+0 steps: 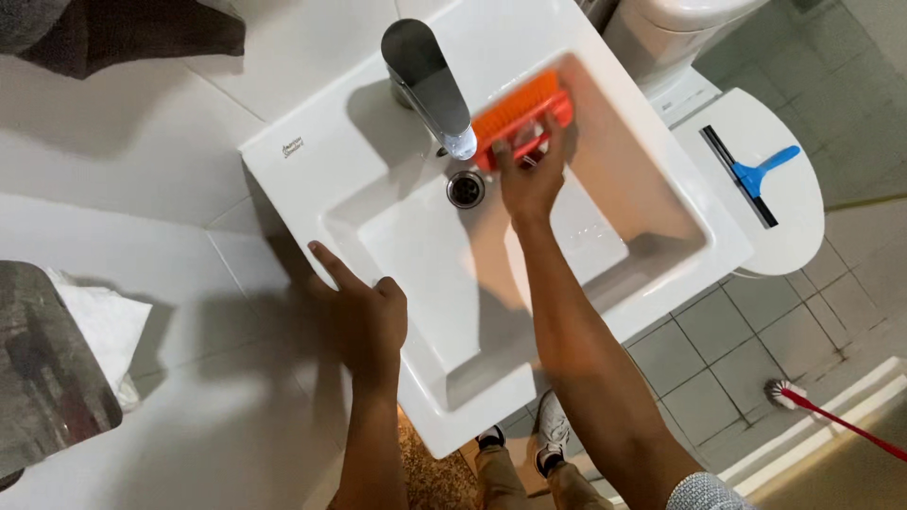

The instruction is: The person scrubs a white bathroom sink with an orange brush, focusing on the basin and faucet area. They then rinse the sink with water from the tap and place the brush on the toilet tank.

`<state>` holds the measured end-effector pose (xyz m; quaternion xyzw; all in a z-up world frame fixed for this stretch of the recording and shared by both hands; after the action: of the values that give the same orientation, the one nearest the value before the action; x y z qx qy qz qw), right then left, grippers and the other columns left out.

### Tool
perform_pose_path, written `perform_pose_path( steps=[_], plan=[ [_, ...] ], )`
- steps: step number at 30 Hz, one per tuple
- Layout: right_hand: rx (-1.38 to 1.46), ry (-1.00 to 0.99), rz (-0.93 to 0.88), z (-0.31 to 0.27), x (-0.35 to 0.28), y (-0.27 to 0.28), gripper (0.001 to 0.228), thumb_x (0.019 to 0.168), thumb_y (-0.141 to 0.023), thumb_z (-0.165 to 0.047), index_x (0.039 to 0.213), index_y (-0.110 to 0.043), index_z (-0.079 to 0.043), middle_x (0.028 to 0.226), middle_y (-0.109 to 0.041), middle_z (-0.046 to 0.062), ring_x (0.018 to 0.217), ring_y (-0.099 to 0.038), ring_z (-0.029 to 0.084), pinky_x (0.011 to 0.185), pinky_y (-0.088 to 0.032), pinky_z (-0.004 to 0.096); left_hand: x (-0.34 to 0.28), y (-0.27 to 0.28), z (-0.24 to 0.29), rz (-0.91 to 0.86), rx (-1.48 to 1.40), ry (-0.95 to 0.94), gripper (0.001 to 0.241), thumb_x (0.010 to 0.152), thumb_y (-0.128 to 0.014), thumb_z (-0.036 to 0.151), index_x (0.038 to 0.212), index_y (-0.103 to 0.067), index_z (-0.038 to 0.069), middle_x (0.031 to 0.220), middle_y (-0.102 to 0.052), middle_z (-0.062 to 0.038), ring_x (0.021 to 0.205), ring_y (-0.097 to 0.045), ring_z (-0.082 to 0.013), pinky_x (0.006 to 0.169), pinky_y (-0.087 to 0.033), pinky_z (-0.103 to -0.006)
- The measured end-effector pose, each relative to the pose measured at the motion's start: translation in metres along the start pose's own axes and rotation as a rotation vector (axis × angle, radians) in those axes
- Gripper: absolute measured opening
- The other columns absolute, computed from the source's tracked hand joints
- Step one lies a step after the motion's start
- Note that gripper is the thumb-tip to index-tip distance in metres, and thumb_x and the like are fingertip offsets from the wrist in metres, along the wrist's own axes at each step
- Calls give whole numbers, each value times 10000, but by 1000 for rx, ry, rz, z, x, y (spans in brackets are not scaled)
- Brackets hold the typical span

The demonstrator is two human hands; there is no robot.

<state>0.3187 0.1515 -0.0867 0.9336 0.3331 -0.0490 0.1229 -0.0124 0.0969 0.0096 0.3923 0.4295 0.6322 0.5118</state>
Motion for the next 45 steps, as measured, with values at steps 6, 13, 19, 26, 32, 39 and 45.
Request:
perform_pose_path(
  steps=[6, 13, 19, 26, 32, 39, 45],
  plan=[
    [-73, 17, -21, 22, 5, -4, 775, 894, -886, -199, 1494, -423, -364, 1039, -766, 183, 914, -767, 264, 864, -660, 396, -1, -5, -4, 76, 41, -46, 1043, 699, -627, 71, 1628, -172, -56, 1296, -470, -398, 1097, -589, -571, 863, -518, -541],
    [-31, 79, -37, -62, -38, 3, 765, 812, -973, -224, 1364, -476, -406, 880, -764, 80, 781, -720, 167, 827, -645, 297, -2, 5, 2, 153, 58, -87, 1007, 686, -621, 42, 1607, -236, -86, 1268, -497, -388, 1052, -611, -558, 847, -526, -531],
    [-109, 0, -49, -20, -26, -4, 708, 783, -971, -304, 1292, -479, -285, 1029, -754, 176, 934, -759, 284, 870, -643, 389, -2, 5, 0, 99, 41, -47, 1020, 693, -612, 66, 1620, -205, -58, 1283, -496, -380, 1012, -618, -538, 838, -517, -534],
    [-58, -7, -137, -34, -34, -12, 677, 735, -975, -220, 1198, -483, -263, 1142, -697, 161, 991, -755, 330, 923, -633, 412, -4, 9, 2, 97, 44, -24, 1032, 691, -614, 75, 1632, -206, -36, 1291, -496, -368, 1047, -629, -539, 847, -527, -527],
    [-116, 33, -237, -41, -51, -31, 630, 724, -975, -288, 1113, -491, -178, 846, -700, 127, 836, -702, 264, 836, -601, 405, -2, 8, 2, -22, -26, 38, 1031, 739, -580, 91, 1656, -120, -3, 1350, -450, -382, 1035, -637, -535, 846, -523, -558],
    [-61, 24, -225, -25, -55, -41, 525, 787, -939, -306, 1056, -505, -183, 835, -728, 130, 729, -713, 219, 732, -626, 338, 1, 11, 0, 112, 84, -35, 990, 700, -624, 121, 1622, -297, -28, 1228, -533, -325, 951, -661, -492, 784, -548, -537],
    [-80, 134, -268, 15, -32, -54, 366, 805, -928, -267, 848, -597, -116, 727, -696, 143, 574, -696, 202, 537, -603, 309, -3, -14, -15, 108, 71, -8, 995, 698, -589, 141, 1635, -281, 4, 1216, -545, -308, 873, -672, -472, 726, -554, -526]
  ],
)
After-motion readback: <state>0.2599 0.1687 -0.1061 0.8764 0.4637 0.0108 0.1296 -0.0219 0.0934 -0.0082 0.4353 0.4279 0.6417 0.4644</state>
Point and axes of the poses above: each hand's wrist, its own x-axis towards the middle knuckle, its own y-axis out of the back of the hand, z = x × y, the point moved 10 cm from there along x, towards the middle knuckle
